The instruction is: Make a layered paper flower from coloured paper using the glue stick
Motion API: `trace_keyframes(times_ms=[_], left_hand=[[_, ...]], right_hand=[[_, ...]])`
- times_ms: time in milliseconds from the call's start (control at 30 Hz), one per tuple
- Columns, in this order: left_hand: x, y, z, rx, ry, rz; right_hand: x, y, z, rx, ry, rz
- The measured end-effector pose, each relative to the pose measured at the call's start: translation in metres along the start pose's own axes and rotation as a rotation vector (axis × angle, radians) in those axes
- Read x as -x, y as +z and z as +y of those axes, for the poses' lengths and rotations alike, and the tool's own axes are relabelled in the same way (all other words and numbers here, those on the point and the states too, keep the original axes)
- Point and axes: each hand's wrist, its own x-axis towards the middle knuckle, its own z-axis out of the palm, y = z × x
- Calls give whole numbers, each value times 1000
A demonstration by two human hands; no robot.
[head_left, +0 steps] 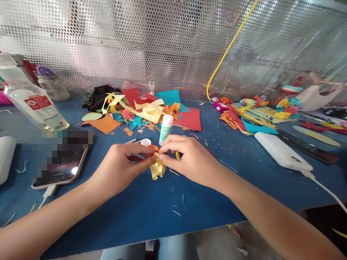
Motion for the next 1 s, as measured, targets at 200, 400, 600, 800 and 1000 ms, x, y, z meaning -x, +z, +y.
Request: trace_keyframes(times_ms=[200, 400, 600, 800, 1000], left_hand=[[-3, -1, 2, 47, -12, -33], [-4, -5, 5, 62, -134, -32], [0, -6, 7, 5, -17, 13], [2, -6, 7, -96, 38, 32], [3, -6, 8, -88, 40, 12]], right_hand=[[-1, -2, -1, 70, -32, -12], [0, 2, -1, 14, -61, -19], [-2, -1, -2, 109, -100, 65], [-2, -1, -1, 187, -199, 58], [0, 1, -2, 149, -177, 22]])
